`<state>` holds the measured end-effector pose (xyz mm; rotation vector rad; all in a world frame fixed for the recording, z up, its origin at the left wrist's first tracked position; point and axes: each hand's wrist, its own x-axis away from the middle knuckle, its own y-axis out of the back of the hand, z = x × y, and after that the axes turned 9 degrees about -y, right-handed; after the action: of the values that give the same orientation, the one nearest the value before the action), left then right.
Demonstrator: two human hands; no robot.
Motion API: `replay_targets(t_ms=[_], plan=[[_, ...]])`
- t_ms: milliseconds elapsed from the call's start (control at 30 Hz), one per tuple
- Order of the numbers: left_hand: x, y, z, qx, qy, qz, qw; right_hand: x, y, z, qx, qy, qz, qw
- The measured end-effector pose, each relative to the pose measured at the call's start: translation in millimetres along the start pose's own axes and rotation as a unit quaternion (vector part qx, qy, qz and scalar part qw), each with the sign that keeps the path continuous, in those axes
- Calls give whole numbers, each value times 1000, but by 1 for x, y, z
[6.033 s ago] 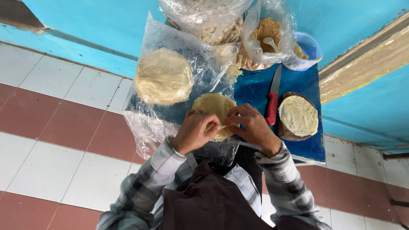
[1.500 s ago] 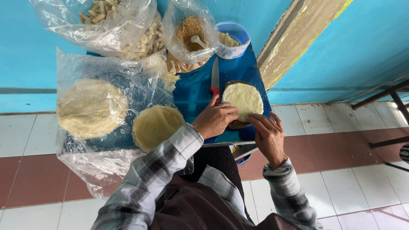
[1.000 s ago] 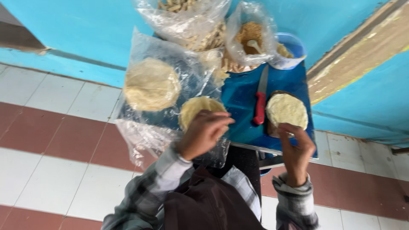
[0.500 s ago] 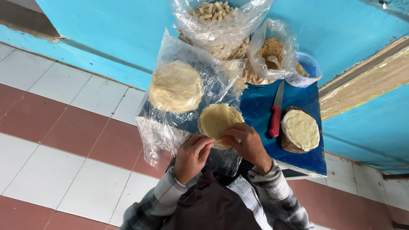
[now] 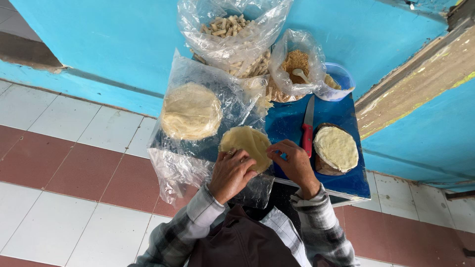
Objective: The person sits at a small table and peels thin pastry sheets one at a time from a stack, stretching and placing each sheet over a round cake base to build up layers. Near the end, the person uses a knife to trim the edge of the layered cake.
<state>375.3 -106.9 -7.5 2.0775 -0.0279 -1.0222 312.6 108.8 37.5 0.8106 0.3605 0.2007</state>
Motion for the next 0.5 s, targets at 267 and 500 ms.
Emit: replay_targets(t_ms=[267,500], plan=[[-3,-8,10,65,58,-20,996,10,-18,-1,53,75,-51,994],[-2,-25,34,191,175,-102,961,-9,-7,-2,-59,24,-53,997]])
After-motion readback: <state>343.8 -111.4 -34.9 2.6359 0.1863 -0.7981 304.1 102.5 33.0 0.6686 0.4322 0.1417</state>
